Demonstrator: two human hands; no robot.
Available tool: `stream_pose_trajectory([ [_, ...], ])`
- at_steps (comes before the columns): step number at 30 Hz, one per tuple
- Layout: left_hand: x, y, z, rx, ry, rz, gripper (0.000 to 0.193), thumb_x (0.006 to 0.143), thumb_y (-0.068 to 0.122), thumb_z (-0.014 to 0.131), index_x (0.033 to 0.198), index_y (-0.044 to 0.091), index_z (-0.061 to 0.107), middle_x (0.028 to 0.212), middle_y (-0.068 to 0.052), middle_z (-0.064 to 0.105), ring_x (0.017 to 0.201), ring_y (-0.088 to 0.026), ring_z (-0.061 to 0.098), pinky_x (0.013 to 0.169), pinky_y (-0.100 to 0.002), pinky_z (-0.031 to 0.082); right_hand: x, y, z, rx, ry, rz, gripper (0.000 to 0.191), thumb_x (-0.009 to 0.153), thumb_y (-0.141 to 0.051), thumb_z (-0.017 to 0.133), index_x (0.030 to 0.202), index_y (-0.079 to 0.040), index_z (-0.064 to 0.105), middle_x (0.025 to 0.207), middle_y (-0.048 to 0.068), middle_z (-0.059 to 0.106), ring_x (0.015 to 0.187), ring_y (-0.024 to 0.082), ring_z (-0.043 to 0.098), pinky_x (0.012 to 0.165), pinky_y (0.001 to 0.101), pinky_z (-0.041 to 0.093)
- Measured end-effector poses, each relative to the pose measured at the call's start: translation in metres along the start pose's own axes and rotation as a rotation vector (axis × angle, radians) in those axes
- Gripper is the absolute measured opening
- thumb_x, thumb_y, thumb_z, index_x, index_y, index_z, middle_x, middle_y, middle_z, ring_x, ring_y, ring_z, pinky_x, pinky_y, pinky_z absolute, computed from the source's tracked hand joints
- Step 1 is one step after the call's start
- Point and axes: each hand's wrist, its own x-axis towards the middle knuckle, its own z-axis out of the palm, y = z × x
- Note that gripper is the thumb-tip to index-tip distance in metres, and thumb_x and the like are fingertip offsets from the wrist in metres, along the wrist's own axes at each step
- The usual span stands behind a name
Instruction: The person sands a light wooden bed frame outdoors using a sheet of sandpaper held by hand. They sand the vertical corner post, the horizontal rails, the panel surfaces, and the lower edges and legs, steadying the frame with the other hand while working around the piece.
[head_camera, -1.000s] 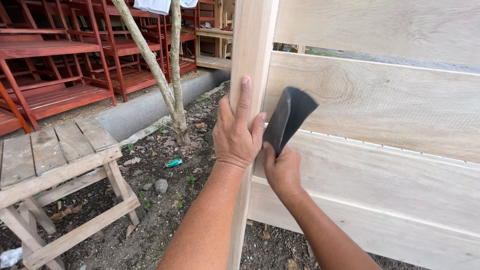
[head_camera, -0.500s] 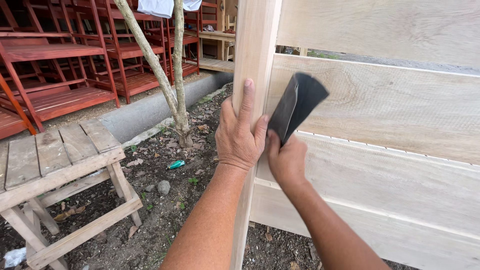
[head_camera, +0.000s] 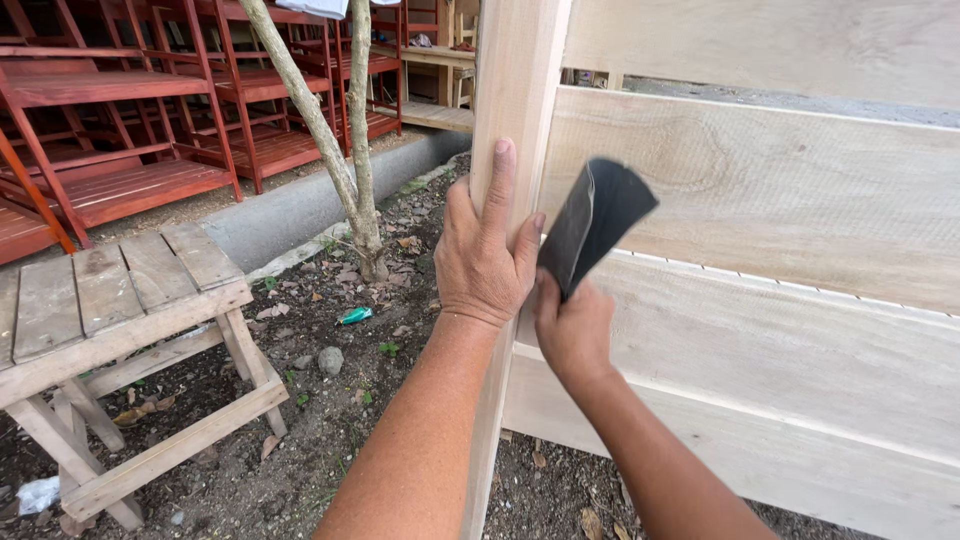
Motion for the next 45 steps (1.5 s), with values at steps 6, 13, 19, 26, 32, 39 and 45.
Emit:
stream_pose_trajectory([
  [6,0.000,0.000,0.001,0.004,0.031,0.015,0.085,0.098,0.037,0.069,0.166,0.030,0.018,0.129,-0.020,0.051,0.110,-0.036,0.063,0.089,-0.046,0.059,-0.030,0.008,0.017,0.038,-0.002,-0.029,0.018,0.098,-0.017,0.062,0.090,-0.003,0.069,0.074,0.024,0.066,0.073,0.045,0.067,0.059,0.0487,0.051],
  [13,0.000,0.000,0.000,-0.022,0.057,0.048,0.085,0.099,0.037,0.069,0.166,0.030,0.016,0.129,-0.020,0.050,0.110,-0.037,0.063,0.090,-0.046,0.059,-0.033,0.020,0.009,0.010,-0.060,0.133,0.022,0.097,-0.020,0.063,0.084,-0.003,0.070,0.070,0.024,0.065,0.068,0.045,0.067,0.058,0.0492,0.049],
  [19,0.002,0.000,0.000,-0.007,0.042,0.033,0.086,0.100,0.037,0.069,0.167,0.032,0.016,0.127,-0.019,0.051,0.108,-0.036,0.063,0.090,-0.046,0.060,-0.037,0.009,0.023,-0.017,0.037,0.057,0.020,0.094,-0.021,0.066,0.086,-0.005,0.073,0.075,0.025,0.066,0.073,0.048,0.065,0.058,0.0522,0.051],
  [26,0.003,0.001,0.003,0.001,0.029,0.030,0.081,0.103,0.042,0.064,0.167,0.031,0.014,0.127,-0.018,0.050,0.106,-0.031,0.063,0.086,-0.042,0.061,-0.058,0.021,0.014,-0.148,-0.160,0.197,0.022,0.095,-0.026,0.068,0.089,-0.004,0.068,0.076,0.023,0.069,0.077,0.046,0.067,0.064,0.0509,0.052],
  [32,0.004,0.000,0.004,-0.004,0.054,0.029,0.081,0.102,0.044,0.063,0.166,0.033,0.015,0.128,-0.018,0.051,0.108,-0.033,0.063,0.088,-0.043,0.060,-0.063,0.006,0.015,0.040,-0.011,0.145,0.016,0.094,-0.020,0.067,0.096,-0.004,0.069,0.075,0.021,0.069,0.076,0.043,0.071,0.061,0.0435,0.053],
  [39,0.002,-0.004,0.007,0.000,0.046,0.033,0.079,0.103,0.045,0.063,0.166,0.033,0.016,0.131,-0.021,0.049,0.112,-0.036,0.061,0.092,-0.047,0.058,-0.029,-0.013,-0.008,0.155,0.064,0.055,0.019,0.100,-0.019,0.061,0.091,-0.005,0.072,0.070,0.017,0.071,0.063,0.030,0.072,0.063,0.0389,0.053],
  [45,0.002,-0.002,0.005,0.004,0.070,0.035,0.080,0.101,0.046,0.062,0.167,0.032,0.020,0.136,-0.020,0.050,0.117,-0.038,0.061,0.094,-0.048,0.058,0.019,-0.010,0.010,0.125,0.140,-0.031,0.017,0.100,-0.015,0.061,0.101,0.000,0.070,0.084,0.026,0.068,0.082,0.045,0.069,0.067,0.0463,0.054],
])
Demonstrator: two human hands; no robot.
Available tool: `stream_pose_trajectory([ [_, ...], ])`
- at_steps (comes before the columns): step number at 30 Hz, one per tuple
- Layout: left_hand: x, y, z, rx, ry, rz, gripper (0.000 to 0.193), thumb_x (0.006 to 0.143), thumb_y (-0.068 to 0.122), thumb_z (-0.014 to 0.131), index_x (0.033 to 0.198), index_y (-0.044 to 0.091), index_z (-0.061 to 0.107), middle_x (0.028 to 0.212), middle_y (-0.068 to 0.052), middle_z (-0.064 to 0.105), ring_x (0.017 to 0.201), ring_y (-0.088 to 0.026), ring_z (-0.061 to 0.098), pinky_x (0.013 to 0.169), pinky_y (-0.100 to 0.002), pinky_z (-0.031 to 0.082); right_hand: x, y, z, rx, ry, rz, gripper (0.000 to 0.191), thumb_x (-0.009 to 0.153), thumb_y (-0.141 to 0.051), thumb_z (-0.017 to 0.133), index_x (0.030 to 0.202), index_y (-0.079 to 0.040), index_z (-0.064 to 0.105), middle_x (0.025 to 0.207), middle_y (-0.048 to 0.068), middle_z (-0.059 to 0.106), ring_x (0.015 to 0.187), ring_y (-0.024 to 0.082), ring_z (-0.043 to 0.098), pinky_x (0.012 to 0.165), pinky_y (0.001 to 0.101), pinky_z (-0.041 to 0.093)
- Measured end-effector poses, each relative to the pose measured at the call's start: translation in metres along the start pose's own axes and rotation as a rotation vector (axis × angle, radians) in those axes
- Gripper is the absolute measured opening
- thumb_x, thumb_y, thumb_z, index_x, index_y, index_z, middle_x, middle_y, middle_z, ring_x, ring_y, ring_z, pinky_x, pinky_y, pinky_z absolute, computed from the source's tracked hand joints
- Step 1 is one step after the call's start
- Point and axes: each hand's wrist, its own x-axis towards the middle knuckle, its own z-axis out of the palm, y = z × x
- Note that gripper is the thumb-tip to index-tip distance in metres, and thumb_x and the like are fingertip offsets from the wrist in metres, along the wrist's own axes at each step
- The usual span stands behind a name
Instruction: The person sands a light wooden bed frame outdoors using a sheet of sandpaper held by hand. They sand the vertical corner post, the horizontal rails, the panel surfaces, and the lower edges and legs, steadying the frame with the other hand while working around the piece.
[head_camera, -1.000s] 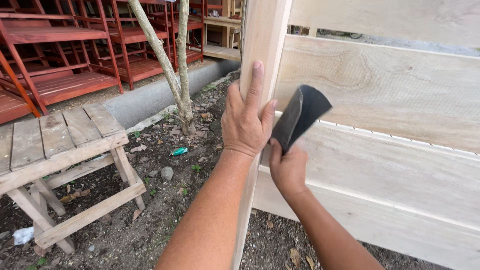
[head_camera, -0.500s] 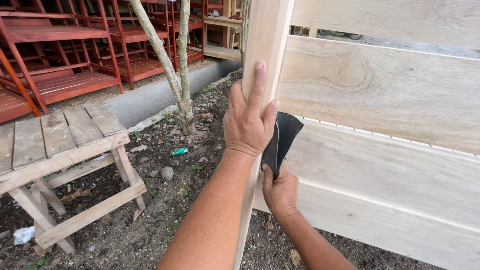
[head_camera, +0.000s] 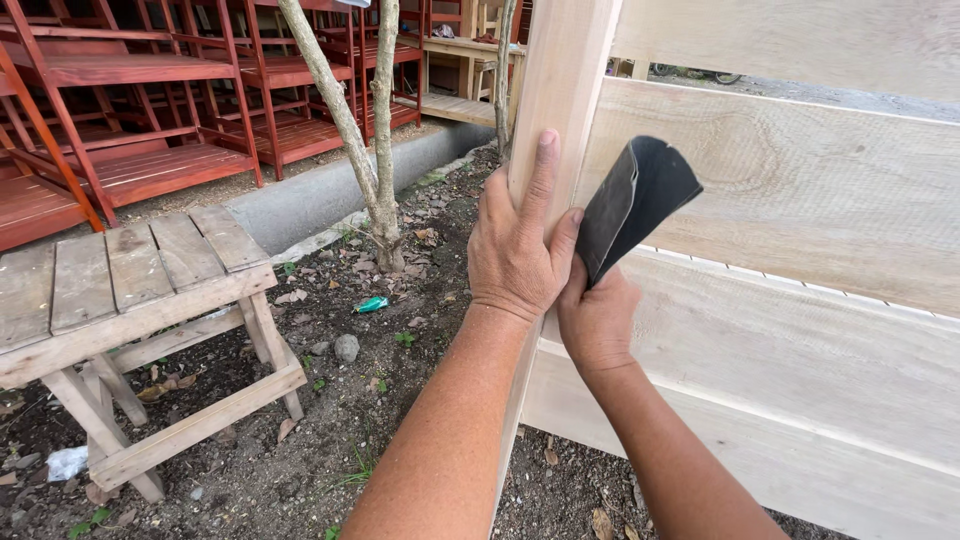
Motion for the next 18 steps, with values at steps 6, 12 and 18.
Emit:
stream_pose_trajectory([
  [6,0.001,0.003,-0.004,-0.023,-0.014,-0.008,0.079,0.102,0.045,0.063,0.167,0.031,0.021,0.133,-0.019,0.051,0.114,-0.037,0.062,0.094,-0.046,0.058,-0.066,0.014,-0.011,-0.150,-0.197,0.072,0.021,0.094,-0.019,0.067,0.085,0.000,0.070,0.076,0.028,0.065,0.079,0.049,0.065,0.059,0.0498,0.051],
  [12,0.002,0.002,-0.002,-0.014,-0.047,-0.011,0.083,0.100,0.041,0.066,0.166,0.030,0.017,0.130,-0.020,0.050,0.110,-0.036,0.063,0.090,-0.045,0.059,-0.009,0.005,-0.021,-0.114,-0.142,0.287,0.032,0.102,-0.024,0.062,0.081,-0.001,0.070,0.064,0.022,0.068,0.066,0.036,0.071,0.061,0.0435,0.053],
  [18,0.002,0.002,0.000,-0.020,-0.026,-0.001,0.085,0.099,0.038,0.067,0.167,0.029,0.016,0.131,-0.021,0.050,0.113,-0.037,0.062,0.092,-0.046,0.058,-0.019,0.008,-0.006,-0.018,-0.042,0.054,0.019,0.097,-0.018,0.064,0.093,0.000,0.071,0.075,0.026,0.065,0.077,0.046,0.069,0.060,0.0435,0.052],
])
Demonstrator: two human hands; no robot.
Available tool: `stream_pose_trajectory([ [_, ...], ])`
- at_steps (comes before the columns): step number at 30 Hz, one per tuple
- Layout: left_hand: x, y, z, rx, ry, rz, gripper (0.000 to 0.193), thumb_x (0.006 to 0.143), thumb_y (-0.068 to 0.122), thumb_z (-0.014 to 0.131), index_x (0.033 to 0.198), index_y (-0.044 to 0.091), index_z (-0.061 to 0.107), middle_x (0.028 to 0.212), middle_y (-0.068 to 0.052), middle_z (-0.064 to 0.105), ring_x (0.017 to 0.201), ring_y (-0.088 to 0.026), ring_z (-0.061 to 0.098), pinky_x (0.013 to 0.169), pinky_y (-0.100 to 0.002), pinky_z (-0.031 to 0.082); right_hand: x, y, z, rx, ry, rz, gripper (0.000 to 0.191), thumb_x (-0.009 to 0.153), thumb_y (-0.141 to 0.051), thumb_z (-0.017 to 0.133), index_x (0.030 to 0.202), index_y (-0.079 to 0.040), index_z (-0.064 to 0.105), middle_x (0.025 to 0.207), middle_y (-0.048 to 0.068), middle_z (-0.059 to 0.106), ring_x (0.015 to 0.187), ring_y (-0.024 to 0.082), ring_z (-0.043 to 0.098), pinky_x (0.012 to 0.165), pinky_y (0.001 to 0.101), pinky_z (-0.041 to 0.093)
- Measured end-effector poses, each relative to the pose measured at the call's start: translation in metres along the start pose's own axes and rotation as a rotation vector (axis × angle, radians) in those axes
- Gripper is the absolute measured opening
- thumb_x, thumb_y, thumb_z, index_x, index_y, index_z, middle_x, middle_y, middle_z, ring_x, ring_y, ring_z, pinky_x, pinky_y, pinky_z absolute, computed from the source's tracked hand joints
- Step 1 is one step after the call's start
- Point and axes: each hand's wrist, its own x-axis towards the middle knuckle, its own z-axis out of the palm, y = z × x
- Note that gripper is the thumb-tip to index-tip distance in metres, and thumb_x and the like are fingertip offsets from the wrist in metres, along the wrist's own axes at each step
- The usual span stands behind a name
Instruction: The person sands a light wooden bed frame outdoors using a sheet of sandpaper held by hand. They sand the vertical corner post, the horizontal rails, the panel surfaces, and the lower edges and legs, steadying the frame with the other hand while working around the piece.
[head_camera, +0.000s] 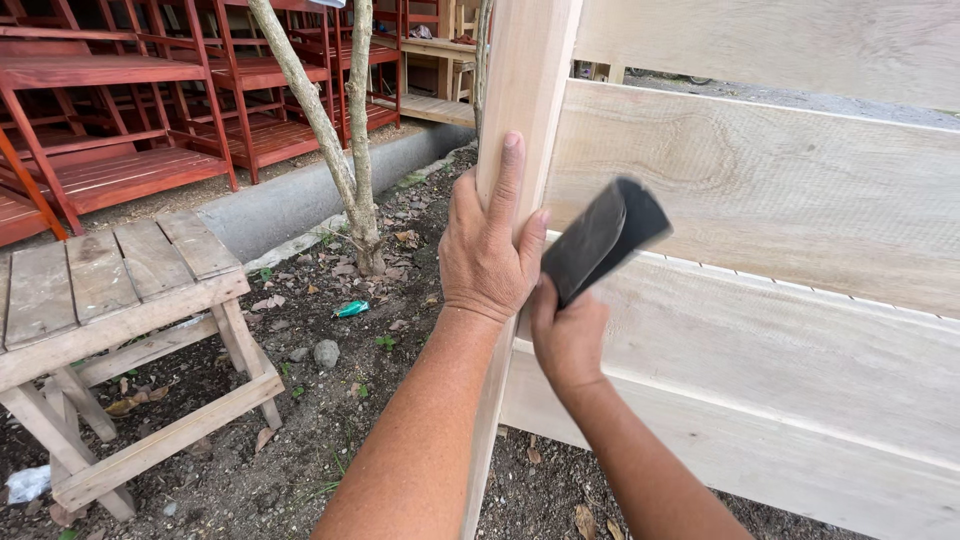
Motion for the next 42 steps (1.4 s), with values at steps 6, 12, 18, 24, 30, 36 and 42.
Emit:
stream_pose_trajectory([
  [6,0.000,0.000,-0.001,0.014,-0.016,-0.001,0.084,0.100,0.038,0.067,0.167,0.029,0.017,0.131,-0.022,0.049,0.112,-0.037,0.062,0.092,-0.046,0.059,-0.024,0.001,-0.018,-0.042,-0.195,0.281,0.029,0.096,-0.023,0.066,0.079,0.000,0.071,0.060,0.014,0.069,0.057,0.028,0.073,0.058,0.0382,0.054],
  [12,0.000,0.000,-0.002,0.006,-0.040,-0.019,0.083,0.101,0.041,0.066,0.166,0.029,0.018,0.133,-0.022,0.050,0.112,-0.037,0.062,0.090,-0.046,0.059,0.031,-0.020,-0.006,-0.008,0.087,-0.077,0.021,0.101,-0.018,0.064,0.098,0.001,0.074,0.079,0.018,0.071,0.074,0.032,0.073,0.066,0.0384,0.054],
  [18,0.002,0.002,-0.005,-0.013,-0.020,-0.001,0.082,0.101,0.042,0.065,0.167,0.029,0.017,0.135,-0.020,0.049,0.116,-0.037,0.062,0.093,-0.046,0.059,0.022,-0.013,0.002,0.147,0.039,0.024,0.017,0.101,-0.015,0.064,0.098,-0.001,0.073,0.081,0.013,0.075,0.074,0.021,0.074,0.068,0.0367,0.056],
  [24,0.002,0.002,-0.007,0.014,-0.074,-0.038,0.083,0.100,0.042,0.065,0.166,0.028,0.016,0.131,-0.020,0.050,0.109,-0.034,0.063,0.086,-0.044,0.060,-0.010,-0.015,-0.011,0.074,-0.028,-0.081,0.015,0.099,-0.012,0.063,0.097,0.000,0.071,0.081,0.015,0.073,0.075,0.023,0.072,0.068,0.0368,0.055],
  [30,0.000,0.000,-0.005,0.020,-0.020,0.005,0.085,0.101,0.040,0.066,0.167,0.029,0.014,0.131,-0.019,0.049,0.111,-0.035,0.062,0.090,-0.045,0.059,0.025,-0.025,-0.019,0.005,-0.117,0.211,0.026,0.102,-0.020,0.061,0.088,-0.001,0.074,0.068,0.015,0.072,0.062,0.022,0.073,0.061,0.0375,0.054],
  [36,0.000,0.001,-0.003,0.001,-0.036,-0.015,0.085,0.100,0.040,0.066,0.167,0.030,0.015,0.133,-0.020,0.049,0.112,-0.036,0.062,0.090,-0.046,0.059,0.026,-0.024,-0.006,0.116,0.023,-0.070,0.018,0.101,-0.014,0.060,0.095,-0.001,0.070,0.080,0.015,0.070,0.074,0.028,0.070,0.067,0.0374,0.053],
  [42,-0.001,0.000,-0.003,0.017,-0.034,-0.020,0.083,0.100,0.042,0.065,0.167,0.030,0.017,0.131,-0.020,0.049,0.112,-0.036,0.062,0.091,-0.046,0.058,-0.009,-0.006,-0.003,-0.024,0.077,-0.267,0.017,0.102,-0.014,0.061,0.098,-0.001,0.071,0.088,0.019,0.069,0.081,0.037,0.067,0.076,0.0431,0.051],
])
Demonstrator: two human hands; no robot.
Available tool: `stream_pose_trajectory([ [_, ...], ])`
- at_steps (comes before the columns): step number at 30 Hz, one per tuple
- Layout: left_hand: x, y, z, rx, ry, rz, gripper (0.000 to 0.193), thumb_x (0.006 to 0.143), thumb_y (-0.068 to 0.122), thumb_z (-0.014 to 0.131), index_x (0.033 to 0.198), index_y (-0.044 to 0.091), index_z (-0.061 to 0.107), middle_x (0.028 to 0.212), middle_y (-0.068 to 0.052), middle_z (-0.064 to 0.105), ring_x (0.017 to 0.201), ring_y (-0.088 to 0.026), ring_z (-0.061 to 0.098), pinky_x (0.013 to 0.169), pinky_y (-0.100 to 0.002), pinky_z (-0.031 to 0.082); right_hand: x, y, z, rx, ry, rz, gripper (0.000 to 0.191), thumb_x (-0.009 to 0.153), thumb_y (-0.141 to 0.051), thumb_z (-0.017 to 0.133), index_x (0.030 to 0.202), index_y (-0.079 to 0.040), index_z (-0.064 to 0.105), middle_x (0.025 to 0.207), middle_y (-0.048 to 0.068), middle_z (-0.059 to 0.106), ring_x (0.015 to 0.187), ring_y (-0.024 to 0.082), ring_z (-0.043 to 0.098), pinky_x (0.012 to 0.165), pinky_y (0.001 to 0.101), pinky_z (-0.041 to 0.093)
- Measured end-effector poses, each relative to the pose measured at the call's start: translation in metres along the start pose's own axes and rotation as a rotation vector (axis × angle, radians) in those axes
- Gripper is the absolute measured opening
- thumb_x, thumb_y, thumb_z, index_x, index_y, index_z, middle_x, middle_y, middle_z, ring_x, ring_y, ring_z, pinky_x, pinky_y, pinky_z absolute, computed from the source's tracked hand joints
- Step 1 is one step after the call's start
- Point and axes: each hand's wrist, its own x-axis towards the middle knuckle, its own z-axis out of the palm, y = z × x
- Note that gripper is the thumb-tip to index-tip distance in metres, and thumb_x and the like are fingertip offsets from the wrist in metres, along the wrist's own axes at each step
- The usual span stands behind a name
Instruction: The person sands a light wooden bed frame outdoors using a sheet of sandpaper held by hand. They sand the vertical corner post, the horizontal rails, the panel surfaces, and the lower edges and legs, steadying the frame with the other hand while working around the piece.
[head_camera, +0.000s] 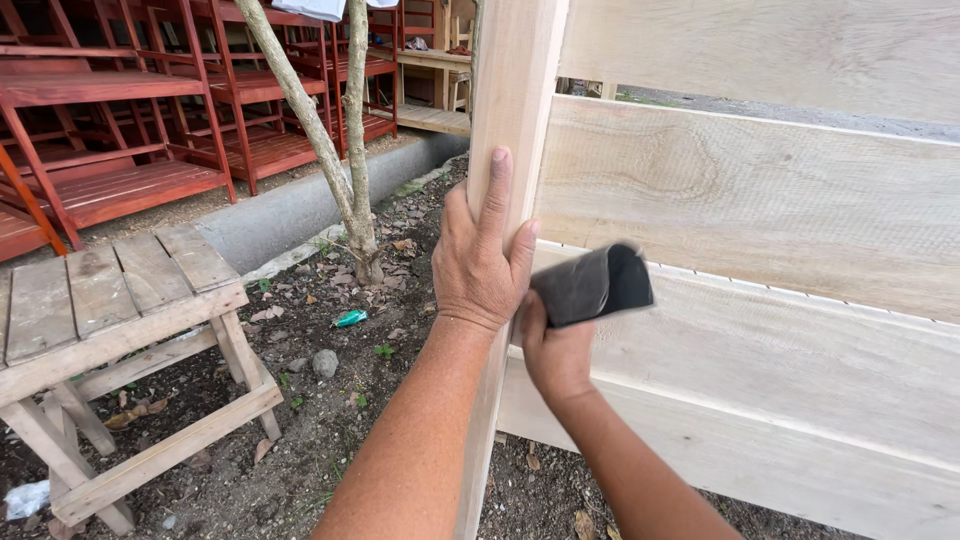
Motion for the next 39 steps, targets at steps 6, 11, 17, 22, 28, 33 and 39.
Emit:
stream_pose_trajectory([
  [6,-0.001,-0.002,0.001,-0.013,0.010,0.021,0.081,0.102,0.043,0.064,0.167,0.029,0.017,0.129,-0.019,0.050,0.109,-0.035,0.062,0.091,-0.046,0.059,-0.024,-0.003,-0.014,-0.030,-0.270,0.404,0.025,0.096,-0.022,0.062,0.089,-0.002,0.075,0.067,0.020,0.069,0.068,0.037,0.072,0.061,0.0441,0.054],
  [11,-0.001,-0.003,0.002,-0.026,-0.030,-0.007,0.080,0.102,0.043,0.063,0.166,0.027,0.018,0.131,-0.020,0.050,0.110,-0.033,0.063,0.088,-0.044,0.059,0.038,-0.001,-0.006,-0.059,-0.161,0.311,0.027,0.100,-0.020,0.059,0.087,0.001,0.071,0.068,0.022,0.067,0.066,0.040,0.071,0.060,0.0454,0.052],
  [17,-0.001,-0.003,0.001,-0.003,0.008,0.016,0.082,0.101,0.042,0.065,0.167,0.028,0.018,0.131,-0.021,0.049,0.112,-0.038,0.061,0.093,-0.047,0.058,-0.010,-0.002,0.000,0.068,-0.095,0.168,0.022,0.096,-0.016,0.060,0.091,0.003,0.071,0.079,0.026,0.069,0.080,0.047,0.068,0.063,0.0480,0.053],
  [22,-0.002,-0.003,0.001,-0.045,0.024,0.023,0.083,0.101,0.040,0.066,0.168,0.030,0.017,0.133,-0.019,0.051,0.113,-0.037,0.062,0.093,-0.046,0.058,-0.035,0.012,-0.005,-0.256,-0.402,0.419,0.033,0.097,-0.027,0.068,0.080,0.001,0.072,0.075,0.029,0.066,0.078,0.047,0.067,0.066,0.0506,0.053],
  [28,-0.004,-0.002,0.001,-0.034,0.012,0.012,0.084,0.101,0.039,0.067,0.167,0.029,0.016,0.131,-0.020,0.050,0.111,-0.037,0.062,0.091,-0.046,0.058,0.000,0.021,-0.005,-0.081,-0.208,0.209,0.020,0.097,-0.019,0.062,0.093,-0.003,0.072,0.083,0.026,0.067,0.084,0.046,0.066,0.063,0.0510,0.052],
  [33,-0.002,-0.003,-0.001,-0.030,0.035,0.021,0.084,0.101,0.039,0.067,0.167,0.030,0.015,0.130,-0.019,0.050,0.112,-0.035,0.063,0.091,-0.045,0.059,-0.046,0.008,0.002,-0.130,-0.283,0.310,0.022,0.095,-0.021,0.065,0.087,-0.002,0.073,0.079,0.026,0.068,0.080,0.047,0.066,0.063,0.0511,0.052],
  [39,-0.001,-0.003,-0.002,-0.031,0.024,0.010,0.082,0.102,0.038,0.066,0.167,0.031,0.015,0.130,-0.018,0.050,0.111,-0.034,0.063,0.090,-0.044,0.060,-0.043,0.025,0.001,-0.140,-0.297,0.407,0.029,0.098,-0.025,0.065,0.084,-0.001,0.071,0.073,0.027,0.066,0.074,0.047,0.065,0.060,0.0510,0.051],
])
